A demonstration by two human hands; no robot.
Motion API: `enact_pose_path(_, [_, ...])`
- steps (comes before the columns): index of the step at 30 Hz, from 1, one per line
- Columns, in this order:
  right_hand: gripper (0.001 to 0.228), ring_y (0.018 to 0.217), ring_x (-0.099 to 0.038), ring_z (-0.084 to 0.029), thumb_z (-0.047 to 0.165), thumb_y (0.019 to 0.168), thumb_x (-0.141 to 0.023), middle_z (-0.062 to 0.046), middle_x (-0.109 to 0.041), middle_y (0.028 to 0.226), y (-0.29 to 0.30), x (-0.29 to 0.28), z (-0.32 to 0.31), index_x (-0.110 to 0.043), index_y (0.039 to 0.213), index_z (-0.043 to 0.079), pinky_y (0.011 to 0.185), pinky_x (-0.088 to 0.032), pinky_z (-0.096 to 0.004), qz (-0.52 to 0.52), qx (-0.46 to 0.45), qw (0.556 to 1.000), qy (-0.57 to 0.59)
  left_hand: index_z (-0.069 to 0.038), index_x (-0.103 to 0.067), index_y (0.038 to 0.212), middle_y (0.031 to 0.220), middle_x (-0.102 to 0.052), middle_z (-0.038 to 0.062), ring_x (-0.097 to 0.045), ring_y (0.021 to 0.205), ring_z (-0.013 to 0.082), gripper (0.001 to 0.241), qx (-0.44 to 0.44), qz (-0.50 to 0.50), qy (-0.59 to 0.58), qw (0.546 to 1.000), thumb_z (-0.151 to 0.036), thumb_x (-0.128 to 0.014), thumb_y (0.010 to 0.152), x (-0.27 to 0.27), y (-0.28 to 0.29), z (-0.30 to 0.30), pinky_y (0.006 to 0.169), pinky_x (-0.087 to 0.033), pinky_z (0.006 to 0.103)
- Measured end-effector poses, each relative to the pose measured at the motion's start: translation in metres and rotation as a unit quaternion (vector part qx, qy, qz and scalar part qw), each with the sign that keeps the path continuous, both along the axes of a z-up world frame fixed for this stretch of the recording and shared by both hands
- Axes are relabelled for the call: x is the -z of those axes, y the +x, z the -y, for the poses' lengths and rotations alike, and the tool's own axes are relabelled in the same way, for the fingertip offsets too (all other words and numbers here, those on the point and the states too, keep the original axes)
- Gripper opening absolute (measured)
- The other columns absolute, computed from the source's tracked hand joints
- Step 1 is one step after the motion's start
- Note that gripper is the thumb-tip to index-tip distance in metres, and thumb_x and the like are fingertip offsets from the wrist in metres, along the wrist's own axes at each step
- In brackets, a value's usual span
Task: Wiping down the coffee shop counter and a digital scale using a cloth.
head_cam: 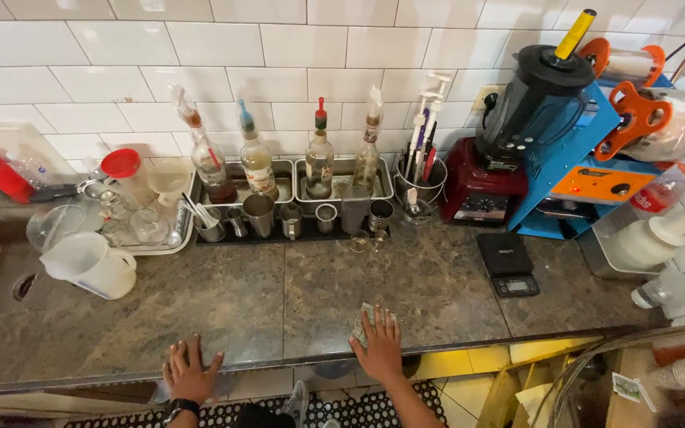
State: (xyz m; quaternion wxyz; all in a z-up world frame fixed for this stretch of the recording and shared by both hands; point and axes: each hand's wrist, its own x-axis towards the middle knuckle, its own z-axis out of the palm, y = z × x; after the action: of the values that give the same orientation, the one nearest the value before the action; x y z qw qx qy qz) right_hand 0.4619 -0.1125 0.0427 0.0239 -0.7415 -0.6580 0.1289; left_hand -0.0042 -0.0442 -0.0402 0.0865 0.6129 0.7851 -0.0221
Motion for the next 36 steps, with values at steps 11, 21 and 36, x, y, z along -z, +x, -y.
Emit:
enact_pose_path(11, [0.079, 0.158, -0.008, -0.041, 0.068, 0.104, -0.032, -0.014, -0.009, 0.174, 0.002, 0.021, -0.001, -0.026, 0.166, 0.02, 0.122, -0.01, -0.06, -0.009, -0.003, 0.996, 0.09, -0.031, -0.009, 0.166, 0.175, -0.001, 0.012, -0.008, 0.161, 0.0302, 0.11, -0.012, 0.025, -0.069, 0.997, -0.095, -0.025, 0.079, 0.008, -0.008, -0.006, 0.127, -0.01, 0.0521])
enact_pose_path(21, [0.077, 0.158, -0.014, -0.038, 0.068, 0.104, -0.04, -0.012, -0.013, 0.174, 0.003, 0.032, 0.0, -0.03, 0.165, 0.023, 0.123, -0.012, -0.058, -0.001, -0.007, 0.989, 0.148, -0.033, -0.016, 0.165, 0.176, -0.001, 0.011, -0.01, 0.16, 0.0327, 0.105, -0.019, 0.05, -0.078, 0.995, -0.093, -0.028, 0.08, 0.0, -0.006, -0.008, 0.127, -0.009, 0.0541])
enact_pose_path(36, [0.084, 0.161, 0.002, -0.039, 0.071, 0.103, -0.033, -0.012, -0.002, 0.175, 0.017, 0.017, -0.01, -0.018, 0.167, 0.021, 0.127, -0.006, -0.056, -0.021, 0.046, 0.999, 0.017, -0.038, -0.012, 0.165, 0.175, -0.008, 0.007, -0.006, 0.162, 0.0288, 0.096, -0.03, 0.045, -0.066, 0.996, -0.088, -0.029, 0.085, -0.025, 0.01, 0.002, 0.128, -0.009, 0.0532])
